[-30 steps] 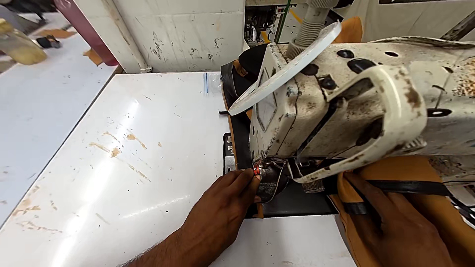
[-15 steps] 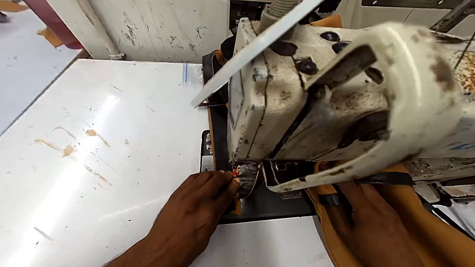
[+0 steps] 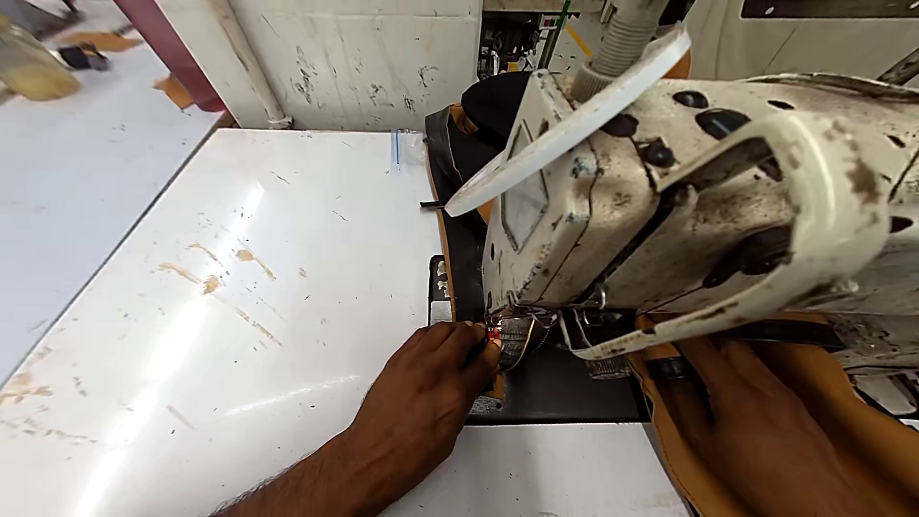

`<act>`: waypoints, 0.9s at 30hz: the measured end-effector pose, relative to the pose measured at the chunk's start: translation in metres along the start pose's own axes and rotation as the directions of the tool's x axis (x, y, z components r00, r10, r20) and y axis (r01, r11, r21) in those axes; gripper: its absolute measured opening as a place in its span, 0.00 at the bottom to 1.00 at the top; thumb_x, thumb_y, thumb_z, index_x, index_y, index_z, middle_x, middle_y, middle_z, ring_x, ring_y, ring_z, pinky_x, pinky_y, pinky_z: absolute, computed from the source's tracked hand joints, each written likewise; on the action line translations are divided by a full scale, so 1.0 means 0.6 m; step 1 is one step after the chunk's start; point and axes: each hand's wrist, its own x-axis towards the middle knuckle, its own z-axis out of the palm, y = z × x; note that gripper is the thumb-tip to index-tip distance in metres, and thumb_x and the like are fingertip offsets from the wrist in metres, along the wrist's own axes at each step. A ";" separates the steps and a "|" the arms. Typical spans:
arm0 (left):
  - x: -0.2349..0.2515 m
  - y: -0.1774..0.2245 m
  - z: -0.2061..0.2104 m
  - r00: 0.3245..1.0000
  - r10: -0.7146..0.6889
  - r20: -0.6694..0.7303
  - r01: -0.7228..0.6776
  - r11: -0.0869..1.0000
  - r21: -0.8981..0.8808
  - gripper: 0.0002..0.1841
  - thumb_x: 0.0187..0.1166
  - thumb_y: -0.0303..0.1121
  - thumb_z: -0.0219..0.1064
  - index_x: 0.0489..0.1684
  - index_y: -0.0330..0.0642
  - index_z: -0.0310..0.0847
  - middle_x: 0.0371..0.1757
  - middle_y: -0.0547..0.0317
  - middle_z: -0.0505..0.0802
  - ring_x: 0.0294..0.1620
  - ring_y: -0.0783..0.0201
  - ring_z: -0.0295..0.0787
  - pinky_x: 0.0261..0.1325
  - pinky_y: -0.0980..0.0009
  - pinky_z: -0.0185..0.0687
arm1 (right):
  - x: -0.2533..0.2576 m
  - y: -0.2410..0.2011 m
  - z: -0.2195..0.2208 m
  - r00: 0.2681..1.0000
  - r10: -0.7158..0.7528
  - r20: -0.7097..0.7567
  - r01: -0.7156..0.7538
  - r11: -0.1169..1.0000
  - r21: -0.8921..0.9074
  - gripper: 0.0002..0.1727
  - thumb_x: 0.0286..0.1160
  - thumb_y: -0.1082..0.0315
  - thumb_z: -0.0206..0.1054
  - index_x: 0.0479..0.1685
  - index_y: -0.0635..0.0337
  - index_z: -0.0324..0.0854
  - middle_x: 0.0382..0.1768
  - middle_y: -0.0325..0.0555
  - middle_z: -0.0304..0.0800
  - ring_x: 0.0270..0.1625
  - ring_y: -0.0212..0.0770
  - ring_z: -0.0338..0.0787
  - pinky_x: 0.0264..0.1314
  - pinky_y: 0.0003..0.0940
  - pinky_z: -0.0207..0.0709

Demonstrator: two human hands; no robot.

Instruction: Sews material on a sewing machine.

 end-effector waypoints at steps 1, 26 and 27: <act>0.001 0.000 -0.001 1.000 -0.001 0.003 0.001 1.000 -0.017 0.14 0.84 0.35 0.60 0.55 0.54 0.93 0.55 0.61 0.92 0.57 0.61 0.88 0.55 0.68 0.85 | -0.006 -0.015 -0.028 0.997 0.017 0.081 -0.018 1.000 0.014 0.29 0.81 0.58 0.53 0.78 0.61 0.78 0.61 0.66 0.87 0.60 0.68 0.88 0.58 0.65 0.81; 0.000 -0.036 -0.028 0.990 0.122 0.076 -0.098 0.960 -0.261 0.17 0.77 0.29 0.61 0.57 0.50 0.94 0.59 0.64 0.93 0.61 0.68 0.88 0.62 0.74 0.84 | 0.084 -0.116 0.036 0.706 -0.706 -0.060 0.699 0.680 0.222 0.17 0.81 0.73 0.56 0.56 0.51 0.91 0.49 0.43 0.91 0.58 0.43 0.89 0.60 0.32 0.82; -0.002 -0.034 -0.027 0.989 0.122 0.086 -0.098 0.964 -0.246 0.19 0.76 0.28 0.60 0.59 0.51 0.93 0.60 0.63 0.93 0.61 0.67 0.87 0.63 0.72 0.83 | 0.083 -0.116 0.038 0.710 -0.701 -0.068 0.695 0.682 0.226 0.17 0.81 0.72 0.57 0.56 0.51 0.90 0.49 0.43 0.91 0.58 0.42 0.88 0.60 0.32 0.82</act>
